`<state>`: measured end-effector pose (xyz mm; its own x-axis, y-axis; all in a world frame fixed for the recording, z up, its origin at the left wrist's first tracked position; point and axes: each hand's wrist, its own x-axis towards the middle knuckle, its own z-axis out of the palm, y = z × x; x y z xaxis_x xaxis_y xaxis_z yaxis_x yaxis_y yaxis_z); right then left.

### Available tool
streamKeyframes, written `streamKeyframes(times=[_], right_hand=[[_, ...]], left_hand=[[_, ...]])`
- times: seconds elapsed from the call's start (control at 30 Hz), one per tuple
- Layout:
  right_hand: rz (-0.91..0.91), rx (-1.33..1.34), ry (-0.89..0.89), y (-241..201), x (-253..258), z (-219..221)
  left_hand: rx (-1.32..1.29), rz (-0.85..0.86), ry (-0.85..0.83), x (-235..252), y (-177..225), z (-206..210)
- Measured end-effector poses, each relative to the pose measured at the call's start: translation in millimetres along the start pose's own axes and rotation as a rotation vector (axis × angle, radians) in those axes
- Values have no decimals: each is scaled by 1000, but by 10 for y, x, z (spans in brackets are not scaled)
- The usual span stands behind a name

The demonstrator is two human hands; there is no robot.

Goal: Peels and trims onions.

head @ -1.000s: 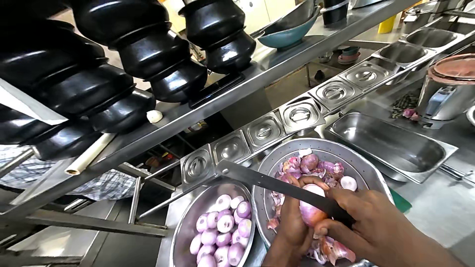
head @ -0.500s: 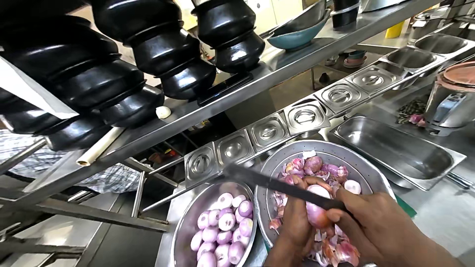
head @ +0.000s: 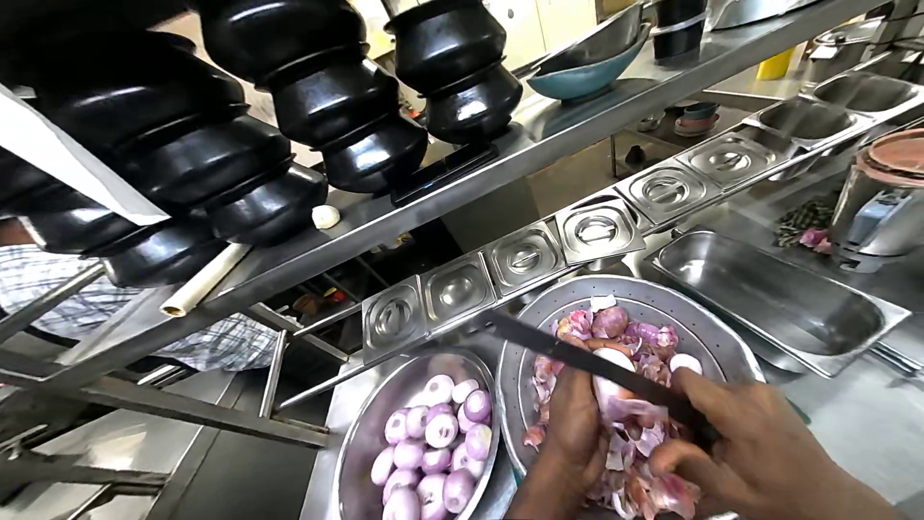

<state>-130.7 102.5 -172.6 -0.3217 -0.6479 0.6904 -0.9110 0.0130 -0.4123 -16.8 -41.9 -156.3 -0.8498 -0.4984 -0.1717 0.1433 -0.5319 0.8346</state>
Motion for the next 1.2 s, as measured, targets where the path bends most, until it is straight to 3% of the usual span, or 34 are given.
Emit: streamKeyframes(times=[0.17,0.37,0.83,1.2], right_hand=[[248,32,34,90,35,-5],[373,-45,51,126,33,-24],[260,202,-90,18,107,33],[107,166,-108,-13,117,-7]], left_hand=[[-182,-18,-77,-54,45,-25],[-486,-57,-181,-56,-32,-111],[-232,128,-390,-52,15,-197],[-196,139,-306,-62,9,-173]])
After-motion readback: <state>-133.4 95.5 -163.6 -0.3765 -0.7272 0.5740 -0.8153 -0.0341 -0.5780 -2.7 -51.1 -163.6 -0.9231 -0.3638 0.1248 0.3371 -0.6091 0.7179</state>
